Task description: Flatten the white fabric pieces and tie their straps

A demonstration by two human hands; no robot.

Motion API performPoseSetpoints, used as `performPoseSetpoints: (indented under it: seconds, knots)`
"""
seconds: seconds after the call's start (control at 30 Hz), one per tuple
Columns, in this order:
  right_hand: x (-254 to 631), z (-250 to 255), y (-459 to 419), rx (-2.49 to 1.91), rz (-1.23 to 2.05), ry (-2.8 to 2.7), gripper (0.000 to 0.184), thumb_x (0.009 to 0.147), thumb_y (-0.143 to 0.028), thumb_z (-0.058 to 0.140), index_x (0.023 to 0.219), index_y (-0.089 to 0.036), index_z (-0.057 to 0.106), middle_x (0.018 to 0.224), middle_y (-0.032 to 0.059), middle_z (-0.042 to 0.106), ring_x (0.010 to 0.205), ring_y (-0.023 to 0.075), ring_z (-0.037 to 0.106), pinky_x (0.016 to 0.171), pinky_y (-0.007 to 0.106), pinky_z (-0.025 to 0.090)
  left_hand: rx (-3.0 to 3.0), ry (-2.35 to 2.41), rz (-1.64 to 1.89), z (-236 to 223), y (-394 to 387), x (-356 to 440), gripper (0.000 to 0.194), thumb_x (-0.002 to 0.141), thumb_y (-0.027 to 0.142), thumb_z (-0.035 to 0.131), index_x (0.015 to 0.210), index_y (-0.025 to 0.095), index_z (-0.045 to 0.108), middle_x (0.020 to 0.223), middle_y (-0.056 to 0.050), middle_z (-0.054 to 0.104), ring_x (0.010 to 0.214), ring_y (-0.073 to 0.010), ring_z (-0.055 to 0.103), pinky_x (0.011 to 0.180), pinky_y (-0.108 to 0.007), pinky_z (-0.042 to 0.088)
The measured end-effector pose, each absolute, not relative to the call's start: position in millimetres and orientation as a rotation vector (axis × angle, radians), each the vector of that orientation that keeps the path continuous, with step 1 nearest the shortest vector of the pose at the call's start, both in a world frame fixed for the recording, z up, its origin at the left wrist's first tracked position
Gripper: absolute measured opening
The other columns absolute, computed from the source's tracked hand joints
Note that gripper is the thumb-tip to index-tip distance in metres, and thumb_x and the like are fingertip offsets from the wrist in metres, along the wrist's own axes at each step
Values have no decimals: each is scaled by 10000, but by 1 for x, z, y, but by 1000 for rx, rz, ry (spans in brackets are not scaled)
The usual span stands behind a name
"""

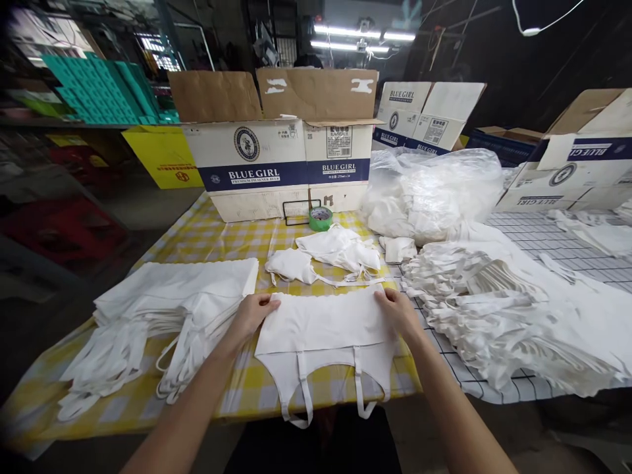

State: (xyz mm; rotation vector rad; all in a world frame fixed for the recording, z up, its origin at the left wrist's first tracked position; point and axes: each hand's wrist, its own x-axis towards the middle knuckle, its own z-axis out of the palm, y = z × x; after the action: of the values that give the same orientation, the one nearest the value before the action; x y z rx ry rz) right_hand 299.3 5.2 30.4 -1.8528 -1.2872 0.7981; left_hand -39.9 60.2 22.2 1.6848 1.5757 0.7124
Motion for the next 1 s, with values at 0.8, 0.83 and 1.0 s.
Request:
performPoseSetpoints:
  seconds: [0.8, 0.83, 1.0]
  knots:
    - [320, 78, -73, -1449, 827, -1652, 152, 787, -352, 592, 865, -239, 658, 976, 79, 624, 920, 221, 574, 702, 318, 462, 2012, 1087, 949, 79, -33, -115, 140, 777, 191, 551, 778, 258, 673, 1074, -27, 658, 1153, -222, 515, 975, -407, 426]
    - [321, 60, -83, -1481, 866, -1681, 158, 789, -357, 584, 850, -232, 660, 985, 84, 628, 918, 228, 580, 701, 324, 467, 2042, 1115, 828, 60, -44, -117, 174, 785, 174, 525, 789, 267, 672, 1097, -21, 652, 1165, -217, 507, 974, -409, 429]
    - [321, 5, -123, -1569, 831, -1812, 106, 790, -257, 559, 813, -257, 663, 1069, 75, 629, 1050, 252, 535, 891, 413, 424, 2272, 1181, 540, 4, -85, -119, 241, 798, 142, 466, 803, 290, 656, 1162, 4, 629, 1200, -212, 479, 1019, -458, 367]
